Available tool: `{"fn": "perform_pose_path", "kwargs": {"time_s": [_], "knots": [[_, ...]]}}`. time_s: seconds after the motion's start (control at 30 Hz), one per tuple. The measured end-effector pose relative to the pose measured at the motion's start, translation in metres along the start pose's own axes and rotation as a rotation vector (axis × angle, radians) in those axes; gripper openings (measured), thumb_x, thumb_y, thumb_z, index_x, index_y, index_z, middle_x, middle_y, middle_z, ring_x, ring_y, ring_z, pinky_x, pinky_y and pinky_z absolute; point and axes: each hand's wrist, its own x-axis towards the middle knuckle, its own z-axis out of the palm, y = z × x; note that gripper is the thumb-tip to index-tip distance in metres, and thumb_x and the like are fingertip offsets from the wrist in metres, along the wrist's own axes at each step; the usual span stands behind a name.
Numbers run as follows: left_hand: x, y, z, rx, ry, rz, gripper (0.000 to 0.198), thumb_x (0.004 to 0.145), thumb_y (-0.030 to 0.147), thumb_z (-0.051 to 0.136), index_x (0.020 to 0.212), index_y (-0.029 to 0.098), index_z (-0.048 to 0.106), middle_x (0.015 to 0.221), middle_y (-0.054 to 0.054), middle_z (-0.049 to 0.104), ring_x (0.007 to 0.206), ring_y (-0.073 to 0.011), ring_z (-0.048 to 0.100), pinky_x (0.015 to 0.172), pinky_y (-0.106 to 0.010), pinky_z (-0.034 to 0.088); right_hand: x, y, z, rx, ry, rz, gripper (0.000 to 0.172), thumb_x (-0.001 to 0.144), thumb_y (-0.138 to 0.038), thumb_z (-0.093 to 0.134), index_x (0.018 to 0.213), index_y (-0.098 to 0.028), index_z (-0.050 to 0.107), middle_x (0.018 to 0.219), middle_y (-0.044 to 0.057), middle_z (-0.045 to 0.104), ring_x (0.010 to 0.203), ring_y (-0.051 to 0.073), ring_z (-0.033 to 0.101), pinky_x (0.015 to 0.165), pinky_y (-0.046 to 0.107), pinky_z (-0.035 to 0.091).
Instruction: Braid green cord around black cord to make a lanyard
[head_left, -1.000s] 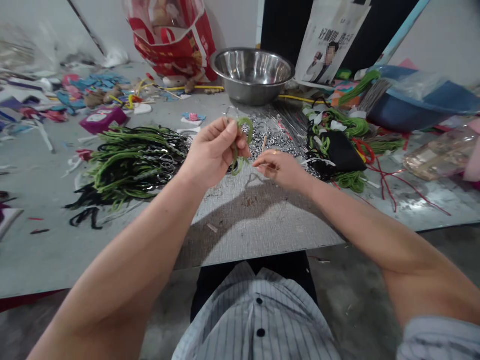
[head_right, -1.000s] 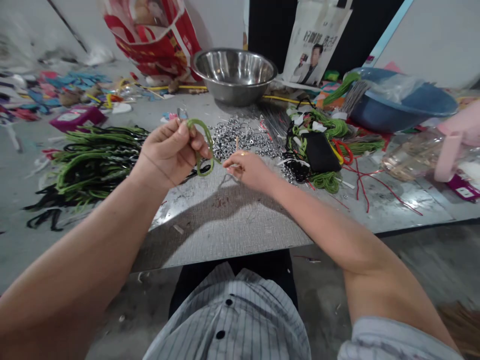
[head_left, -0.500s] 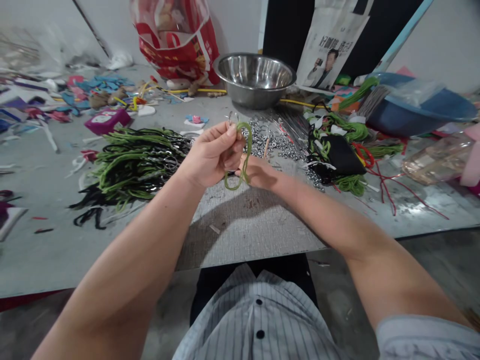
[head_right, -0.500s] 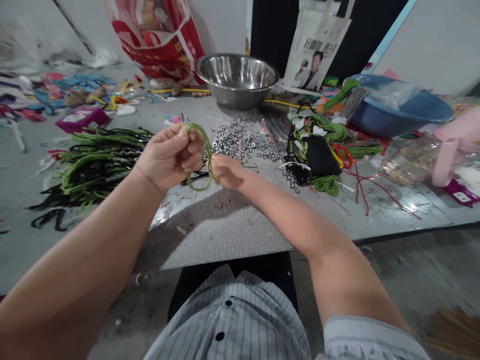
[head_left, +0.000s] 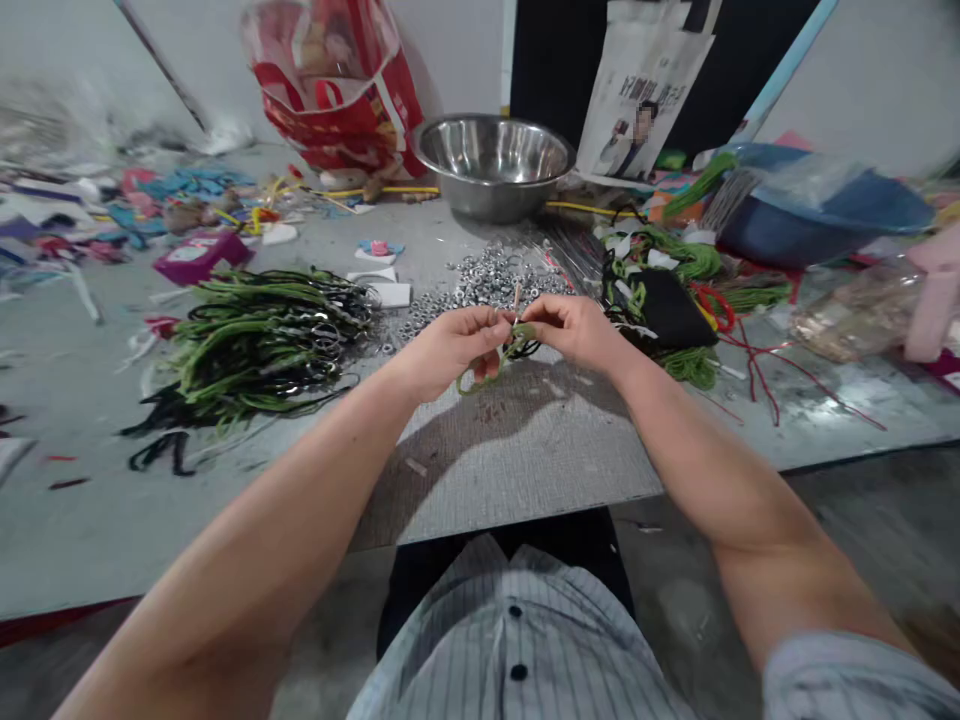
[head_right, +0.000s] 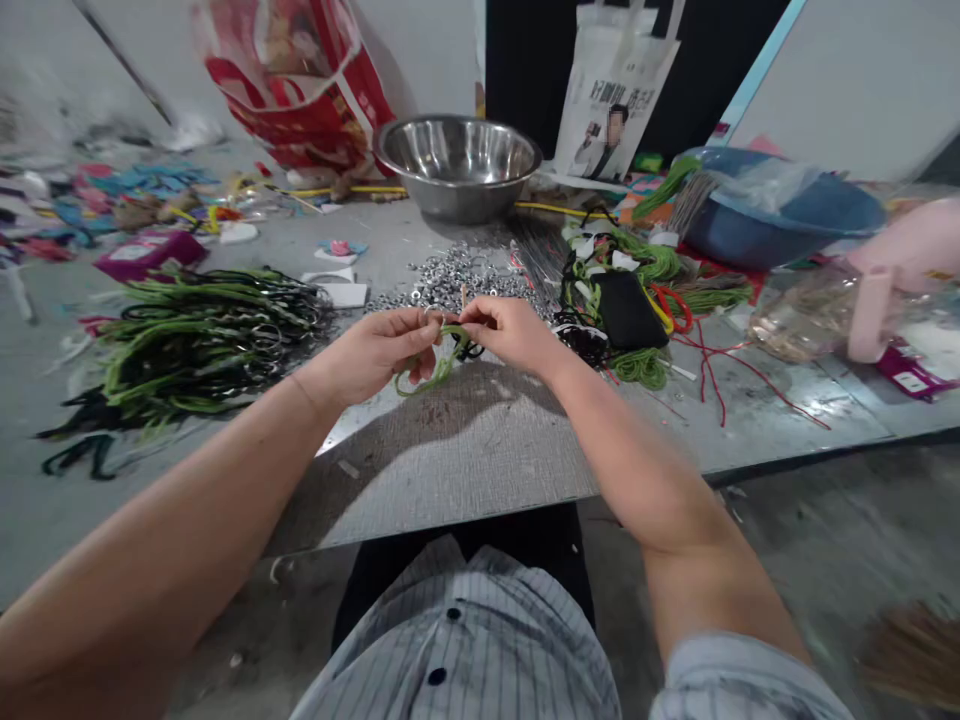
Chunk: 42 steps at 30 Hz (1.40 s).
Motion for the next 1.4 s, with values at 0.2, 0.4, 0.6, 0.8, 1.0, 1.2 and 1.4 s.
{"fn": "perform_pose_path", "kwargs": {"time_s": [0.2,0.4,0.6,0.8,1.0,1.2,1.4], "knots": [[-0.001,-0.002,0.0,-0.037,-0.065,-0.011,0.024,0.078,0.033,0.065,0.07,0.016,0.05,0.057,0.003,0.054,0.045,-0.0069,0.052,0.042,-0.019,0.038,-0.002,0.004,0.002,0.052,0.137,-0.071,0.024,0.075,-0.043,0.065,0.074,-0.019,0.06,0.076,0.001,0.06,0.068,0.012,0.05,0.066,0.029,0.039],[-0.003,0.0,-0.003,-0.114,-0.117,0.004,0.021,0.077,0.027,0.065,0.069,0.015,0.051,0.067,0.002,0.054,0.04,-0.0044,0.048,0.037,-0.02,0.033,0.0,0.014,-0.007,0.446,0.329,0.084,0.022,0.079,-0.038,0.063,0.075,-0.02,0.052,0.069,-0.002,0.059,0.068,0.011,0.057,0.071,0.029,0.044],[0.0,-0.001,-0.015,-0.15,-0.131,0.025,0.025,0.073,0.029,0.07,0.068,0.015,0.051,0.065,0.002,0.055,0.04,-0.0048,0.048,0.036,-0.02,0.032,0.003,0.022,-0.024,0.802,0.468,0.176,0.028,0.08,-0.038,0.065,0.069,-0.022,0.044,0.054,-0.009,0.045,0.054,0.008,0.054,0.064,0.026,0.05],[0.001,-0.002,-0.018,-0.19,-0.121,0.03,0.028,0.07,0.032,0.074,0.069,0.015,0.051,0.066,0.002,0.055,0.041,-0.0037,0.047,0.036,-0.018,0.031,-0.001,0.016,-0.033,0.853,0.421,0.255,0.029,0.082,-0.035,0.062,0.066,-0.022,0.042,0.045,-0.012,0.027,0.036,0.005,0.029,0.043,0.021,0.039],[0.002,-0.001,-0.02,-0.234,-0.111,0.062,0.024,0.074,0.027,0.07,0.068,0.016,0.049,0.066,0.002,0.054,0.041,-0.0038,0.048,0.038,-0.019,0.035,-0.006,0.018,-0.039,0.628,0.164,0.331,0.02,0.078,-0.036,0.064,0.077,-0.021,0.051,0.045,-0.012,0.036,0.035,0.005,0.025,0.037,0.02,0.026],[0.001,0.0,-0.02,-0.262,-0.152,0.06,0.027,0.072,0.029,0.072,0.069,0.016,0.049,0.066,0.003,0.055,0.041,-0.0035,0.049,0.037,-0.017,0.033,-0.004,0.026,-0.017,0.201,0.134,0.145,0.04,0.074,-0.046,0.065,0.104,-0.02,0.062,0.101,0.004,0.065,0.093,0.018,0.058,0.086,0.038,0.045],[-0.002,0.001,-0.014,-0.237,-0.204,0.047,0.026,0.073,0.031,0.071,0.07,0.015,0.05,0.065,0.003,0.055,0.041,-0.0037,0.049,0.036,-0.017,0.033,-0.006,0.007,0.007,0.164,-0.105,-0.073,0.042,0.078,-0.052,0.061,0.111,-0.026,0.062,0.118,0.005,0.061,0.113,0.021,0.051,0.099,0.042,0.036]]}}
